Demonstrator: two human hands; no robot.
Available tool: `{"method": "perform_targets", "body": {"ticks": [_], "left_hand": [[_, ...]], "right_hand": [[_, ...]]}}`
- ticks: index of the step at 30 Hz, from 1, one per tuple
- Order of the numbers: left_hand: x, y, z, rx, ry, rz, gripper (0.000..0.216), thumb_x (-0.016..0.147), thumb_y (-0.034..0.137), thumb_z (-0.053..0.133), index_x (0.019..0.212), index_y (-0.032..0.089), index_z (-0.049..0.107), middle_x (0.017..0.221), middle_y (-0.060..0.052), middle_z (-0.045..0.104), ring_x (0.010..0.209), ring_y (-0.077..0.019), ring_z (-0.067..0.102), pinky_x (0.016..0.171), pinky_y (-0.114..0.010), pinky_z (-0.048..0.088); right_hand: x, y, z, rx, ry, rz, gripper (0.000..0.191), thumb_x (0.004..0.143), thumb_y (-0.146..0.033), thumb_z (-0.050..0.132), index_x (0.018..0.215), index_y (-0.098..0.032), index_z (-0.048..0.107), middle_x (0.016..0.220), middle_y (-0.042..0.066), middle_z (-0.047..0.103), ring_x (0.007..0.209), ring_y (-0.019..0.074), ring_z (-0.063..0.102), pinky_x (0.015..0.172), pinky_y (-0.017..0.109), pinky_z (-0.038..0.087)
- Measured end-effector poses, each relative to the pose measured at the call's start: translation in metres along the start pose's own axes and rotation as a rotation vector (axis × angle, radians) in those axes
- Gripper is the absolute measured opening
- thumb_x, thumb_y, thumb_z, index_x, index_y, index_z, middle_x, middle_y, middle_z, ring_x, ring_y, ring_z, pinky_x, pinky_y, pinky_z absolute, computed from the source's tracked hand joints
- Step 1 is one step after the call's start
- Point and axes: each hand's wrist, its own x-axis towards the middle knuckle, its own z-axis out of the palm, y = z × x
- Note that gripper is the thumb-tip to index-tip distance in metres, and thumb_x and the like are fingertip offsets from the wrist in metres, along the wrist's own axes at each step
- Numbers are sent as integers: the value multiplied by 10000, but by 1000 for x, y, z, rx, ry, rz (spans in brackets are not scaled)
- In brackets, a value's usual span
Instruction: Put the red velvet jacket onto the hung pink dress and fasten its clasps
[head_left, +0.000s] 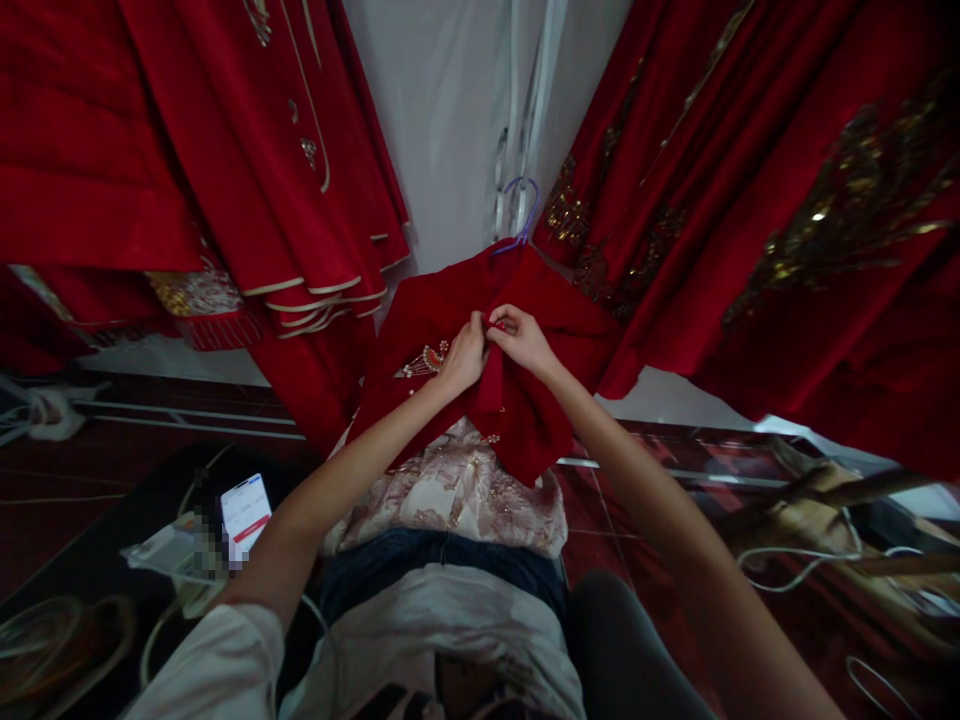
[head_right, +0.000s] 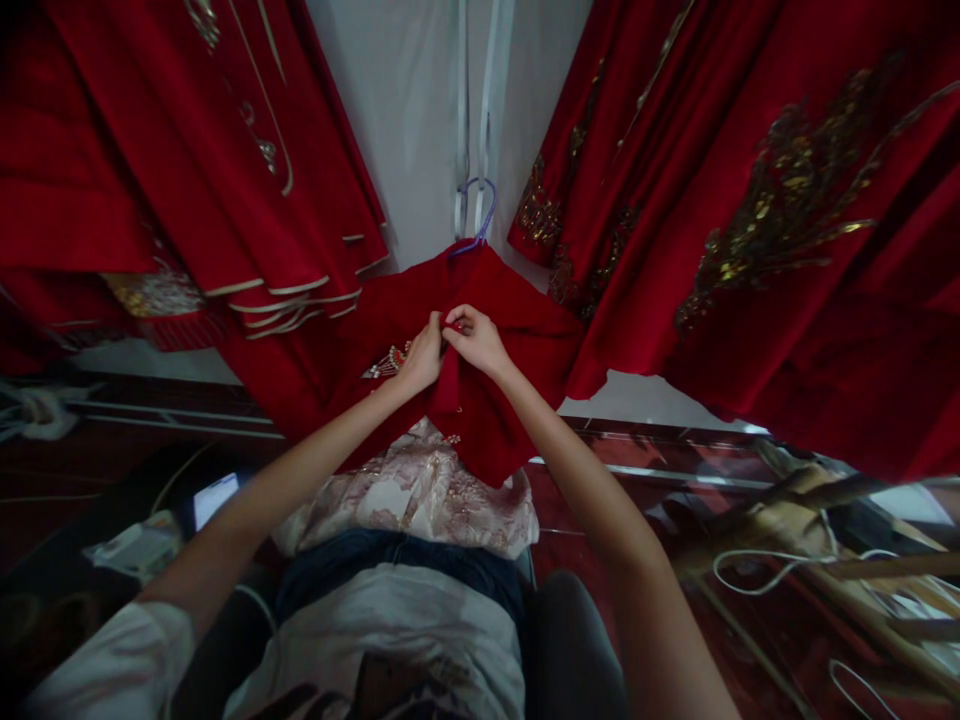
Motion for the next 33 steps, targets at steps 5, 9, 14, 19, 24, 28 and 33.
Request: {"method": "perform_targets", "body": {"ticks": [5,9,14,19,24,28,33], "left_hand": [[-2,16,-10,-203,247,-85,365,770,83,583,1083,208,445,1035,-56,623,941,-169,632,873,-317,492],[-6,16,-15,-286,288,-140,281,768,121,613,981,213,455,975,-23,618,922,-139,635,864,-285,495],[-6,2,-18,-327,216,-136,188,772,145,612,902,198,488,916,-16,625,869,-125,638,835,-273,501],[-7,1,-27,-291,177,-73,164,764,141,618,862,199,500,868,6,625,840,-116,636,825,-259,503],[-7,12,-38,-192,67,-21,109,800,163,589,896,198,551,917,-12,666,871,-133,643,834,-269,504],[-7,19,-45,-113,33,60,126,805,133,555,914,197,560,927,-22,665,884,-139,637,845,-276,497],[-6,19,-47,-131,-2,63,79,826,203,569,905,199,571,910,-26,674,840,-140,639,782,-267,504]], "right_hand": [[-15,-6,-5,93,5,4,325,643,-283,669,904,-225,485,828,-20,548,733,121,550,660,257,509],[-26,-4,-3,191,28,81,433,643,-344,706,980,-263,447,866,-23,551,755,128,575,604,249,552],[-27,3,1,224,79,104,372,696,-444,686,946,-249,489,900,-7,589,807,130,612,665,275,595],[-27,2,1,175,91,27,336,737,-455,704,925,-228,543,912,12,647,774,127,633,648,270,598],[-27,-2,-3,152,67,-19,311,752,-449,706,914,-214,582,885,8,658,774,128,648,645,269,603],[-26,0,-3,111,90,-2,325,738,-470,709,904,-216,590,871,2,661,764,134,652,643,285,613],[-27,0,-2,68,118,-28,272,775,-446,683,911,-216,630,913,17,699,793,155,681,712,318,614]]}}
